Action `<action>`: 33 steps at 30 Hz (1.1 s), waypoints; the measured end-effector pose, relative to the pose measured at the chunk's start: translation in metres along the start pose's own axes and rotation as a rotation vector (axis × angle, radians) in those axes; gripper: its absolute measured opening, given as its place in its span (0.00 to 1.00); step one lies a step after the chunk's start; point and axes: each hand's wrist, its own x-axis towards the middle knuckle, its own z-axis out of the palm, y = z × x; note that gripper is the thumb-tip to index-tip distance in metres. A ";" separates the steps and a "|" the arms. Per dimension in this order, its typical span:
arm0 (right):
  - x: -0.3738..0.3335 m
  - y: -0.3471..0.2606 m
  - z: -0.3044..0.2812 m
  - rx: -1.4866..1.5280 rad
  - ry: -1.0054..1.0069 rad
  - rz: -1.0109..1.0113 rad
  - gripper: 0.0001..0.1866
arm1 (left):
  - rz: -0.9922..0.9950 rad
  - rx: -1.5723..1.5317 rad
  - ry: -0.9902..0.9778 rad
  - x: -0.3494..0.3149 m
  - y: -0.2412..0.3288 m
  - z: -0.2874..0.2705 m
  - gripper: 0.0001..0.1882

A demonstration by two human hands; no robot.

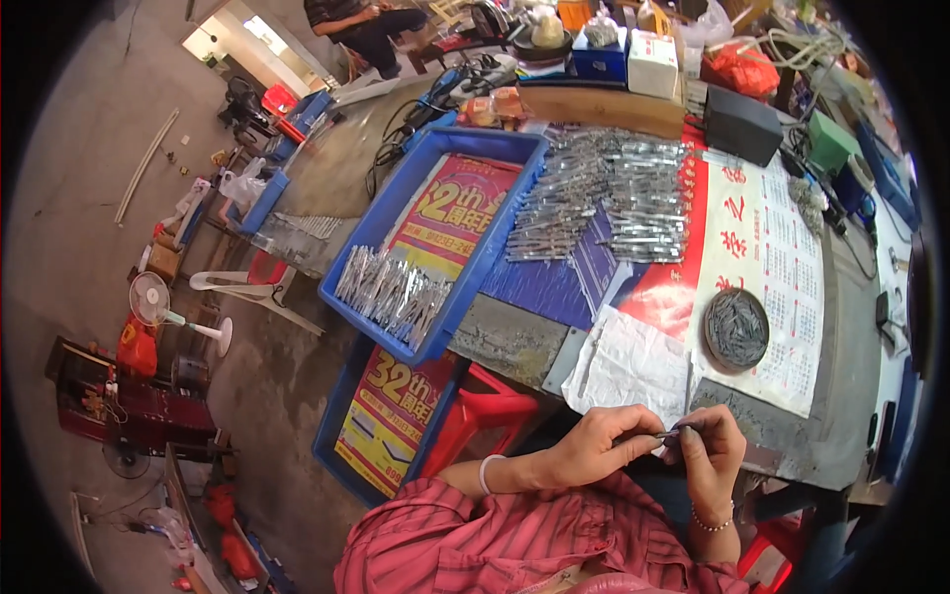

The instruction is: Manually assembling or inspecting small metal hardware components at a workbench in a workshop.

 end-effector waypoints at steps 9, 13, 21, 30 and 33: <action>0.004 0.000 0.006 0.005 0.053 0.012 0.02 | -0.006 0.062 -0.044 0.003 0.009 -0.012 0.06; 0.009 0.001 0.013 -0.021 0.043 0.001 0.01 | 0.064 0.054 -0.016 0.000 0.001 -0.017 0.07; 0.018 0.012 0.026 -0.169 0.070 -0.026 0.01 | 0.071 0.144 0.044 -0.004 -0.009 -0.029 0.07; 0.062 0.028 0.036 -0.024 0.024 -0.041 0.04 | 0.445 0.842 0.340 0.016 -0.010 -0.051 0.13; 0.063 0.031 0.033 -0.016 0.031 -0.033 0.04 | 0.457 0.881 0.333 0.019 -0.012 -0.051 0.14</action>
